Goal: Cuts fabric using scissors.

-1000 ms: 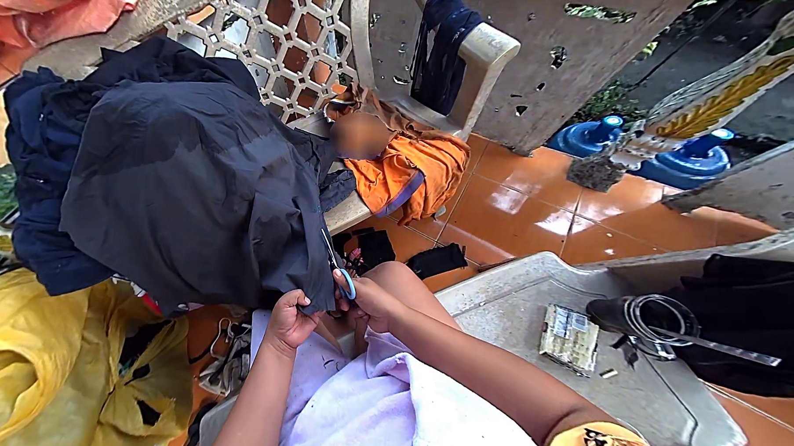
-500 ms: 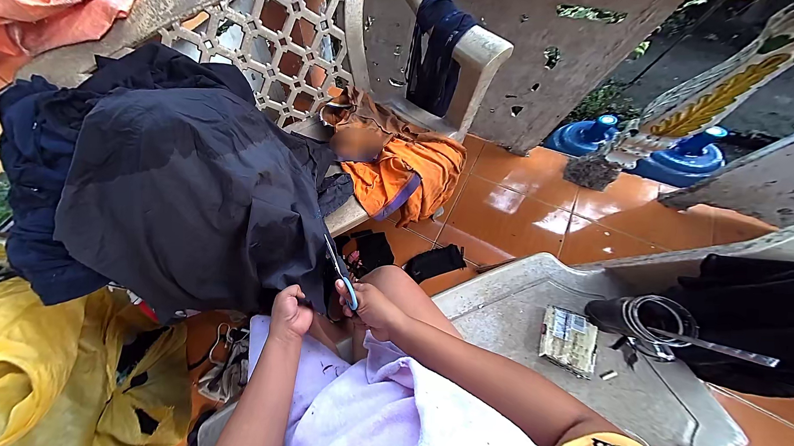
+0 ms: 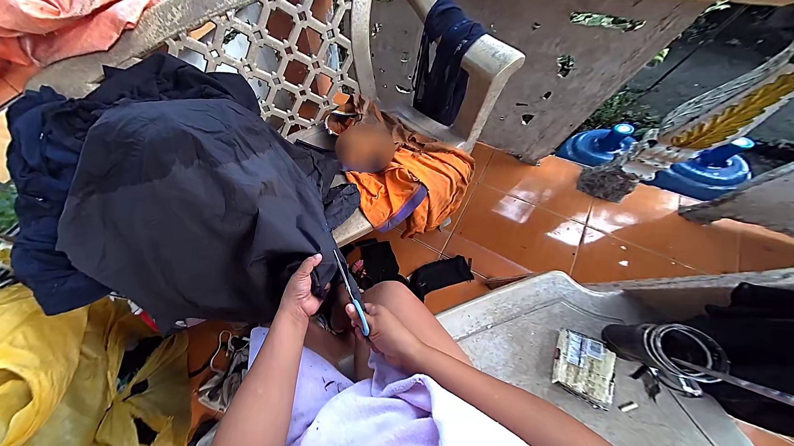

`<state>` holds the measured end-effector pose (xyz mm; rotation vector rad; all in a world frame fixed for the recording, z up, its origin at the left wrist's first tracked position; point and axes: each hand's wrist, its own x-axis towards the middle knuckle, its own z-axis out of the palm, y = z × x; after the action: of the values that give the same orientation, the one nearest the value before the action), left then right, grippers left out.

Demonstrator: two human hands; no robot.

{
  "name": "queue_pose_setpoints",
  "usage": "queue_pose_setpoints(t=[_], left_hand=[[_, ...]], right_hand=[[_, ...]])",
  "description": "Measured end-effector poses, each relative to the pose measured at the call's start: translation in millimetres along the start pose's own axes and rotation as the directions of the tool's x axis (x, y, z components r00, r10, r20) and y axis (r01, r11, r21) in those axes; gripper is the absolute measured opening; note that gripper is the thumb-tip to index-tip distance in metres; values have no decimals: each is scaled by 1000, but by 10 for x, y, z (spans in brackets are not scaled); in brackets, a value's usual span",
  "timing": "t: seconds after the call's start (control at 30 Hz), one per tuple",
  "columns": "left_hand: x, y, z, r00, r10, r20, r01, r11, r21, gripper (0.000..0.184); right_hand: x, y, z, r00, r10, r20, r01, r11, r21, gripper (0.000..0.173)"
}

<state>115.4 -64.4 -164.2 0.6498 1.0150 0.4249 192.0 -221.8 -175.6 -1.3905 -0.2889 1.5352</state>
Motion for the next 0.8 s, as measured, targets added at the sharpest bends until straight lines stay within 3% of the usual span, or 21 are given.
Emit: queue_pose_setpoints(t=[0.4,0.8], left_hand=[[23,22,-44,1000,27,-2,-27,998,-61,18],[52,-76,-263,970,26,243,-14,999,-52,27]], right_hand=[[-47,17,-4,997,2,78,-12,992,127,26],[71,-117,77,991,19,133,-34,993,110,34]])
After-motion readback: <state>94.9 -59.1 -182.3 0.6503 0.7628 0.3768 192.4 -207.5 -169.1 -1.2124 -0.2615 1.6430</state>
